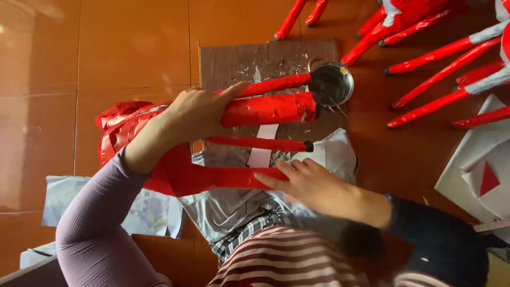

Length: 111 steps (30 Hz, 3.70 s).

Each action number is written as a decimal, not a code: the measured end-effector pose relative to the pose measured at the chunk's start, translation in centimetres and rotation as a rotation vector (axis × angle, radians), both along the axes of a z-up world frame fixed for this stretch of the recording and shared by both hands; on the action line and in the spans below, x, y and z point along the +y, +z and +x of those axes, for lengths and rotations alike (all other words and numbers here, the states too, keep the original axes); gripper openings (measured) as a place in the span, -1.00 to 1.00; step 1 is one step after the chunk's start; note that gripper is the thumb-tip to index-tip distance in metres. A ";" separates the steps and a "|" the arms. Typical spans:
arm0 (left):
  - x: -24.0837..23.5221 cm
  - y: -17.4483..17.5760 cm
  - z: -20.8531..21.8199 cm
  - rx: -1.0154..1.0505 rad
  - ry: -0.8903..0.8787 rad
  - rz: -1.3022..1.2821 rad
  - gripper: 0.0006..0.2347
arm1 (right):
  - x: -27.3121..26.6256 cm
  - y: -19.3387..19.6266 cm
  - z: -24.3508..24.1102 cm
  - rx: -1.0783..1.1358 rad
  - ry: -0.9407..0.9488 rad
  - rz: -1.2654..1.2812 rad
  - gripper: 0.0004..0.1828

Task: Applying red and grey paper strips with glue to horse-shaped craft figures.

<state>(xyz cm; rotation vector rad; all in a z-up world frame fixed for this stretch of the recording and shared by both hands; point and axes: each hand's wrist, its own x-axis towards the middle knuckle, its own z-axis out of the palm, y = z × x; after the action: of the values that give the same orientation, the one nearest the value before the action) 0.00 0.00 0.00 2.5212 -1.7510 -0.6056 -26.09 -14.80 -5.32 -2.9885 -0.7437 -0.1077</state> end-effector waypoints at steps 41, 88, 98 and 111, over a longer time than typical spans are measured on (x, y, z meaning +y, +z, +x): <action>6.9 -29.4 0.3 0.934 0.952 -1.594 -0.45 | -10.8 -18.3 6.4 -0.252 -0.567 0.735 -0.54; 3.3 -34.9 -4.8 0.165 0.832 -0.745 -0.55 | -15.2 -38.3 6.6 0.030 -0.777 1.372 -0.45; 5.2 -32.4 3.7 0.688 0.843 -1.089 -0.57 | -10.0 -18.5 4.6 0.059 -0.442 1.059 -0.34; 7.6 -45.1 -4.8 1.465 0.961 -1.327 -0.52 | 4.6 -11.4 7.9 0.502 -0.293 1.047 -0.06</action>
<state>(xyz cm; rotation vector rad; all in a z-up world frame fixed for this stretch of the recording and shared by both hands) -4.80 7.65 -45.14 0.9833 -0.0865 -0.5552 -18.15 -10.17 -16.69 -1.9546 -0.0979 0.1818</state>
